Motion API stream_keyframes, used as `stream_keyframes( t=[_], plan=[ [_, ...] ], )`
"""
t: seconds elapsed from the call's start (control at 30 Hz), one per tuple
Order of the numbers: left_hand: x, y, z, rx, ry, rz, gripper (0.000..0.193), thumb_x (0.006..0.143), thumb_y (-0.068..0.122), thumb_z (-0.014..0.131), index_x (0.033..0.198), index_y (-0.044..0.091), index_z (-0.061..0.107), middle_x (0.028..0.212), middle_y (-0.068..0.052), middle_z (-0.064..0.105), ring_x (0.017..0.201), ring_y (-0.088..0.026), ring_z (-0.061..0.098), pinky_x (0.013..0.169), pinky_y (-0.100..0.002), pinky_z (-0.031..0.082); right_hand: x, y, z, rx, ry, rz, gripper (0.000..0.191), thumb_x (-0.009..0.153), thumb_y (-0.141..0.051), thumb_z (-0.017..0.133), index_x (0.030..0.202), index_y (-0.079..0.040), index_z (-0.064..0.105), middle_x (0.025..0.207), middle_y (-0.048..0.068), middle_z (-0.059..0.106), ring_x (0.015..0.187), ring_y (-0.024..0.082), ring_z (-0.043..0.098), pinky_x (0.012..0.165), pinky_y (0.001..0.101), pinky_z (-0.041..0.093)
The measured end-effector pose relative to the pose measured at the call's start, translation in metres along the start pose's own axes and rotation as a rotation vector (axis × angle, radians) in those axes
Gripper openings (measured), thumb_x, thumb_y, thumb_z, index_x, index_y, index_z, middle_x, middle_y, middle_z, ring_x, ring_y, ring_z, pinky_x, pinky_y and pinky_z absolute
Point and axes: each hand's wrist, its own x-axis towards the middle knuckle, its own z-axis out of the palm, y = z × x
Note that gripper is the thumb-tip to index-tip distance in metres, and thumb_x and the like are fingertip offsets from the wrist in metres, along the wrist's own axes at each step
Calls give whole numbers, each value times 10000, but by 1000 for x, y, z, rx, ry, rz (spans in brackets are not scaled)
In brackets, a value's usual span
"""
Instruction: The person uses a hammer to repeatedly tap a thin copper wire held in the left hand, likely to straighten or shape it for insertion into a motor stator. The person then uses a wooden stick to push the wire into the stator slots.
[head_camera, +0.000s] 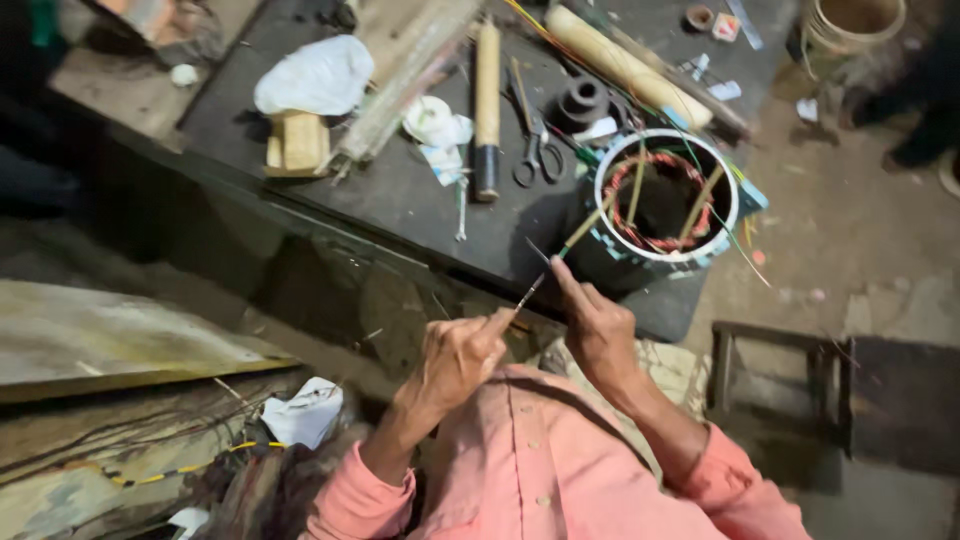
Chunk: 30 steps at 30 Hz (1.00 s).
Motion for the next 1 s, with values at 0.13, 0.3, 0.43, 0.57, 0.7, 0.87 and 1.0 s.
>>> stream_keyframes(
  t=[0.13, 0.3, 0.43, 0.57, 0.7, 0.87, 1.0],
  plan=[
    [5, 2, 0, -47, -246, -213, 397, 768, 54, 730, 1161, 37, 683, 699, -128, 644, 622, -335, 661, 539, -449, 515, 6, -4, -9, 68, -203, 65, 773, 743, 95, 586, 1492, -89, 534, 746, 151, 612, 615, 303, 634, 606, 418, 528],
    [5, 2, -2, -97, -210, -187, 405, 789, 38, 710, 1192, 19, 683, 717, -140, 650, 626, -336, 661, 542, -437, 519, 11, -14, -17, 52, -59, 126, 743, 769, -44, 668, 1495, -88, 517, 807, 162, 608, 646, 328, 604, 608, 411, 504],
    [2, 0, 6, -109, -162, -199, 377, 809, 44, 680, 1186, 47, 685, 787, -142, 685, 683, -328, 679, 591, -427, 537, 0, -13, -20, 148, -197, 93, 780, 736, -57, 688, 1494, -92, 506, 778, 143, 613, 641, 308, 630, 625, 399, 520],
    [1, -1, 31, -599, -318, -781, 264, 956, 118, 586, 1148, 39, 749, 673, -97, 736, 532, -175, 697, 497, -308, 546, -5, -1, -30, 120, -50, 244, 772, 788, 149, 559, 1499, -151, 538, 874, 153, 673, 714, 307, 679, 664, 368, 549],
    [-1, 1, 58, -1398, -354, -1189, 184, 968, 181, 590, 1007, 32, 690, 677, -78, 710, 503, -125, 616, 431, -243, 437, 1, 10, -41, 171, 12, 309, 824, 726, 172, 537, 1487, -144, 533, 871, 124, 697, 701, 278, 696, 666, 350, 571],
    [-4, 15, 81, -2001, -299, -1418, 274, 1033, 200, 561, 843, 9, 610, 613, -64, 576, 473, -124, 477, 419, -236, 352, -2, 8, -46, 221, 38, 337, 827, 730, 173, 550, 1490, -154, 547, 828, 109, 690, 704, 257, 709, 686, 338, 571],
    [-5, 14, 83, -2037, 61, -1661, 203, 946, 165, 521, 939, 62, 695, 559, -12, 515, 421, -92, 411, 348, -210, 276, -8, 8, -47, 212, 42, 364, 835, 742, 163, 578, 1516, -143, 507, 871, 138, 685, 754, 273, 699, 733, 333, 570]
  ],
)
